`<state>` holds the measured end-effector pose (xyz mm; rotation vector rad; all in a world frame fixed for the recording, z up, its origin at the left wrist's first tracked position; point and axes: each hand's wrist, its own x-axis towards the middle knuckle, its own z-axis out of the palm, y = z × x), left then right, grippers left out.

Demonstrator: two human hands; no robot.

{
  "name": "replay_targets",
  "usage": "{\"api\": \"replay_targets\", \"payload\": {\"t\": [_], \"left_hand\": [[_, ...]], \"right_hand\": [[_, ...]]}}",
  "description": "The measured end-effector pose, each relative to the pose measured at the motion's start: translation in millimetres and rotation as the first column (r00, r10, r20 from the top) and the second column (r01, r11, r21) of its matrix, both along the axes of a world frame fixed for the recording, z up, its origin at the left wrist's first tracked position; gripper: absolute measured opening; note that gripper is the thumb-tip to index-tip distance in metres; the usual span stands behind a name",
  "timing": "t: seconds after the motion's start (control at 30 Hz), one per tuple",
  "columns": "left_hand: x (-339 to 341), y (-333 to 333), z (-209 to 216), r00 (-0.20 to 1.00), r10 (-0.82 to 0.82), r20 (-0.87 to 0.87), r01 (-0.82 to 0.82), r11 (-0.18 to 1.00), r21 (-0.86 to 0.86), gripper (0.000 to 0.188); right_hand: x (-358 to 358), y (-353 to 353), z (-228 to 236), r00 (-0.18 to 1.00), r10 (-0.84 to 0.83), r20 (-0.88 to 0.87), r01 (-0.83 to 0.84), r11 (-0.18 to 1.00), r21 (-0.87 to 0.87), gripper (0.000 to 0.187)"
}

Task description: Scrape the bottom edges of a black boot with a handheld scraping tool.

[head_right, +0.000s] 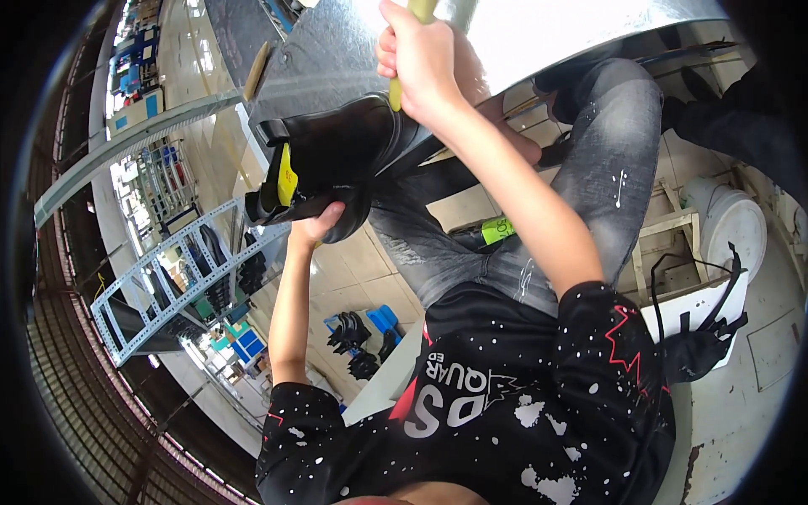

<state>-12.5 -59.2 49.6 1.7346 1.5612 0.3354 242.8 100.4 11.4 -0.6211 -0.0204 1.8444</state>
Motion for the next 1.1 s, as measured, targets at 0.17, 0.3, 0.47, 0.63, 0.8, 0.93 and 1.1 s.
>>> {"api": "replay_targets", "payload": {"t": [0.17,0.3,0.47,0.63,0.8,0.93,1.1], "left_hand": [[25,-2,-2,0.974,0.214,0.078,-0.222,0.966,0.130,0.051],[99,13,15,0.843,0.452,0.293,-0.514,0.837,0.187,0.042],[134,42,20,0.537,0.571,0.621,-0.720,0.694,-0.015,0.043],[156,57,15,-0.048,0.702,0.710,-0.553,0.573,-0.605,0.056],[173,45,-12,0.023,0.586,0.810,-0.689,0.596,-0.412,0.052],[162,44,-13,0.296,0.531,0.794,-0.749,0.645,-0.152,0.060],[110,64,9,-0.022,0.318,0.948,-0.699,0.673,-0.242,0.084]], "right_hand": [[-16,-5,12,0.925,-0.365,0.105,0.357,0.930,0.085,0.031],[-12,0,7,0.898,-0.432,0.083,0.394,0.874,0.284,0.040],[-4,-23,20,0.966,-0.258,0.015,0.244,0.930,0.275,0.036],[13,-15,48,0.980,-0.169,0.107,0.120,0.924,0.363,0.036],[15,-5,44,0.908,-0.135,0.397,-0.041,0.914,0.404,0.038],[18,5,42,0.878,-0.140,0.458,-0.070,0.908,0.412,0.038],[15,8,44,0.850,-0.163,0.502,-0.069,0.909,0.412,0.036]]}}
